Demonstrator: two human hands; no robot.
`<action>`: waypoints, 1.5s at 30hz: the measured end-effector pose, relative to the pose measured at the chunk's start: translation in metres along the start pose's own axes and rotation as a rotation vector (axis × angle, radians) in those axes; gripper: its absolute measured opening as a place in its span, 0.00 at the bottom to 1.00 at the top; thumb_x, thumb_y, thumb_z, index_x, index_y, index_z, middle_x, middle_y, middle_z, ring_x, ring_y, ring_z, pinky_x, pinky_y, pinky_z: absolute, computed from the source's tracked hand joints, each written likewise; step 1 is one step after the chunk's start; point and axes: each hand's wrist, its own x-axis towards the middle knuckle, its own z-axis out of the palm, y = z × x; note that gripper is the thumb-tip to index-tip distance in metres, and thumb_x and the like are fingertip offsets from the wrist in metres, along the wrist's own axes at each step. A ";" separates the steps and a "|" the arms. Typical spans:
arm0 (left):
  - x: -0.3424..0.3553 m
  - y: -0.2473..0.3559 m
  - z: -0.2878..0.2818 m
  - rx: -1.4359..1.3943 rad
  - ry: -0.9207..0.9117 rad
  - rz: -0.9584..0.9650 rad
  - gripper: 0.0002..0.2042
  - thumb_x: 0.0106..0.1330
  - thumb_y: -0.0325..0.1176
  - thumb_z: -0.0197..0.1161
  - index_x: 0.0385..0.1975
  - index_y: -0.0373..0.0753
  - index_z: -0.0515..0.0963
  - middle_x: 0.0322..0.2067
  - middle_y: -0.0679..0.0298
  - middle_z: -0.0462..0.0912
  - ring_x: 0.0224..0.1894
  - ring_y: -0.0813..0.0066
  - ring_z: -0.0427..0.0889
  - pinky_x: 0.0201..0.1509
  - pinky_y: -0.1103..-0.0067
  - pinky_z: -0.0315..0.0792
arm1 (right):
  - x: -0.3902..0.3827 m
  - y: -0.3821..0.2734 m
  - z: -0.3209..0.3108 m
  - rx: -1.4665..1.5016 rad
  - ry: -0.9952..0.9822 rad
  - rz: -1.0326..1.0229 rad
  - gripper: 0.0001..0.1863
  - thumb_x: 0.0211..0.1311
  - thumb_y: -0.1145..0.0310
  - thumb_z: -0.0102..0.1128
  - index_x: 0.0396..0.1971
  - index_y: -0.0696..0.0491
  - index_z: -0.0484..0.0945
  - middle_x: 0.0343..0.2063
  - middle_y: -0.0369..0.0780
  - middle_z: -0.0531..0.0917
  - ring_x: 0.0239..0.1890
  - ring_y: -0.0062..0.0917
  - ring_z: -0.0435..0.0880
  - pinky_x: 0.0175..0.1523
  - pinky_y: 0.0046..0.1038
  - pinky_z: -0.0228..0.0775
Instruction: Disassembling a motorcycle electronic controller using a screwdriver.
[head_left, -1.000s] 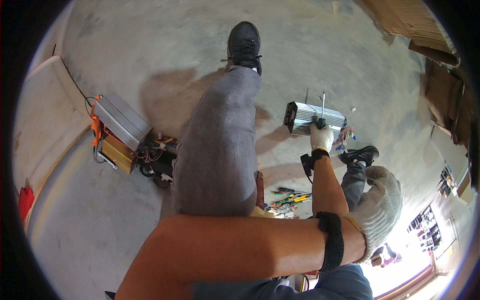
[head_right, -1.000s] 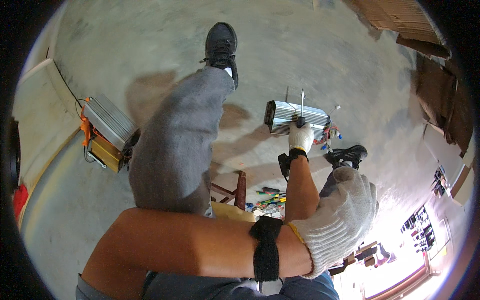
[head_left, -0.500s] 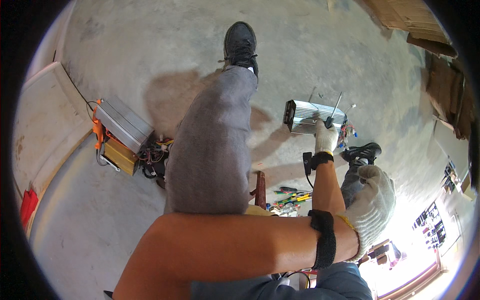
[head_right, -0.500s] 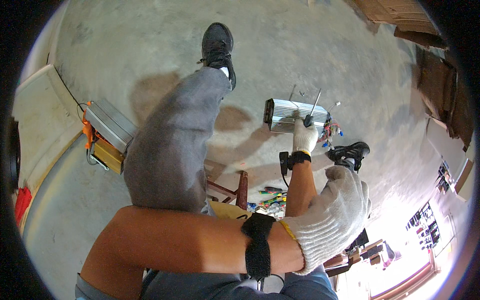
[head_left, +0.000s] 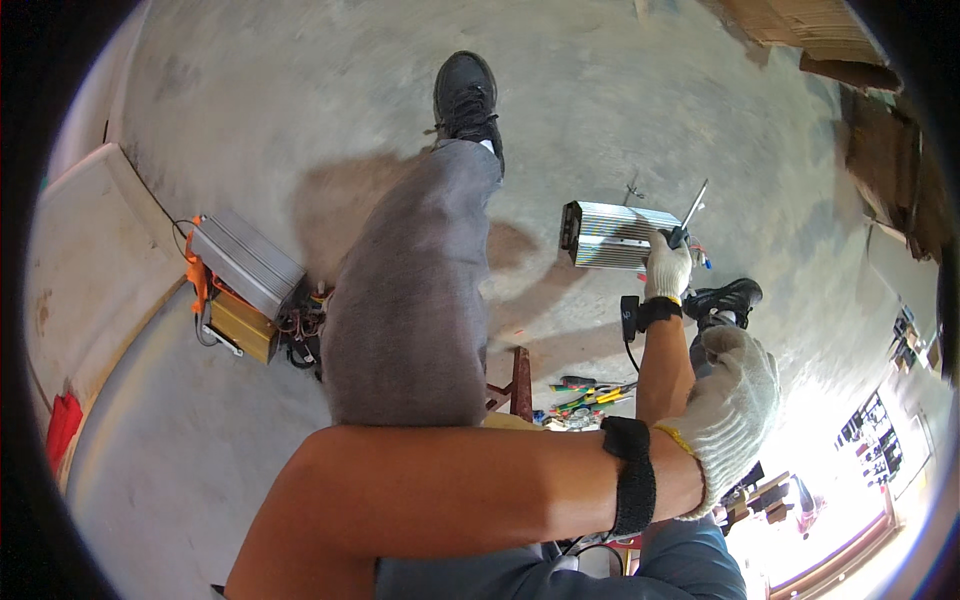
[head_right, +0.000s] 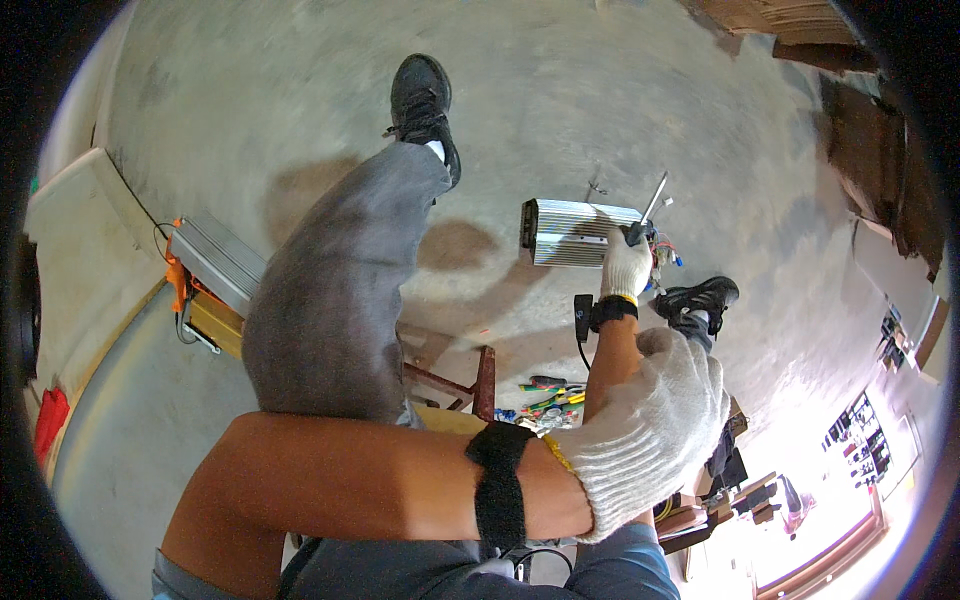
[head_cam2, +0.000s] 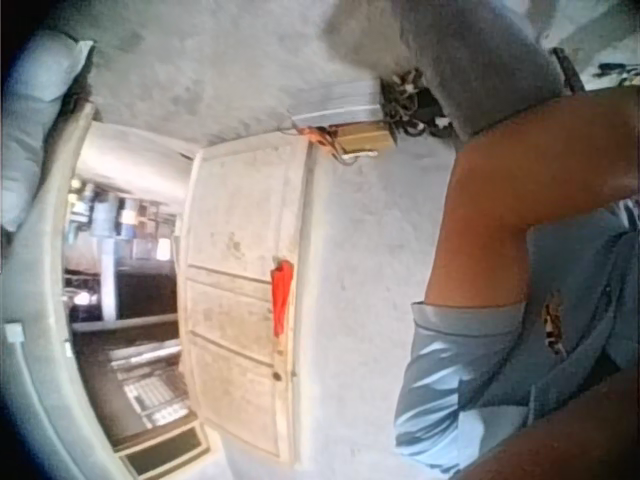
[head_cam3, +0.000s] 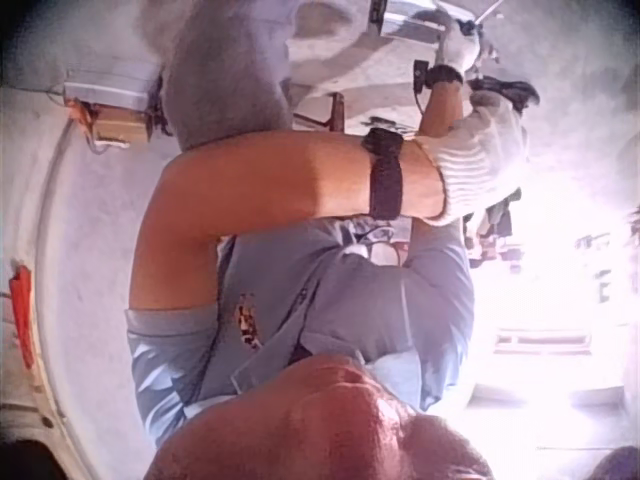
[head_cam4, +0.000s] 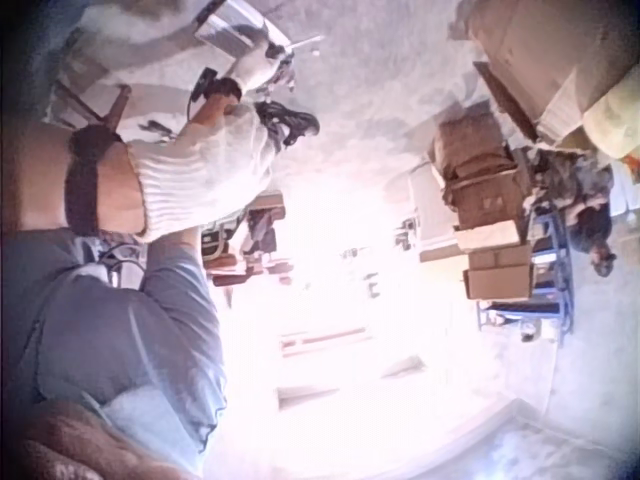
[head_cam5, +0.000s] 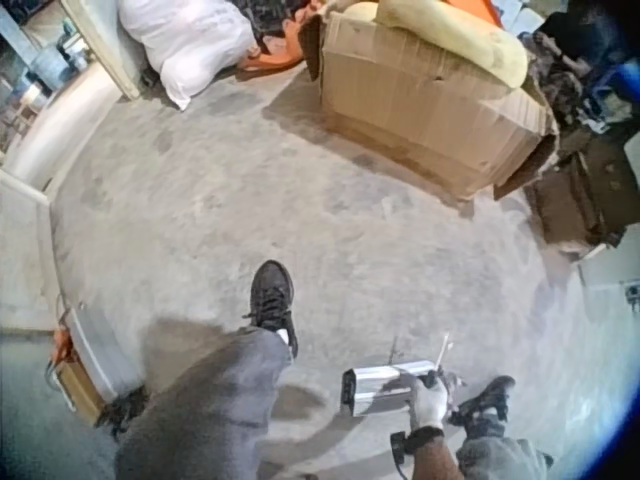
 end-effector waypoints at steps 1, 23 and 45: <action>0.001 0.023 0.009 0.356 0.044 -0.148 0.13 0.58 0.29 0.64 0.41 0.31 0.85 0.38 0.53 0.84 0.41 0.54 0.83 0.49 0.52 0.75 | 0.002 0.006 -0.009 0.001 0.013 0.000 0.12 0.59 0.63 0.65 0.39 0.55 0.83 0.25 0.33 0.81 0.24 0.20 0.79 0.28 0.26 0.73; 0.002 -0.023 0.001 -0.206 -0.199 0.262 0.18 0.66 0.36 0.61 0.51 0.35 0.81 0.44 0.58 0.84 0.46 0.65 0.82 0.51 0.63 0.71 | 0.048 0.059 -0.056 -0.273 -0.166 0.053 0.20 0.57 0.58 0.65 0.46 0.53 0.85 0.37 0.40 0.90 0.41 0.30 0.88 0.50 0.32 0.76; 0.006 -0.022 0.023 -0.204 -0.067 0.273 0.14 0.63 0.35 0.58 0.42 0.35 0.84 0.33 0.58 0.82 0.37 0.63 0.80 0.47 0.60 0.71 | 0.089 0.114 -0.051 0.679 -0.203 0.499 0.11 0.60 0.69 0.65 0.42 0.55 0.81 0.32 0.39 0.84 0.28 0.29 0.84 0.31 0.31 0.80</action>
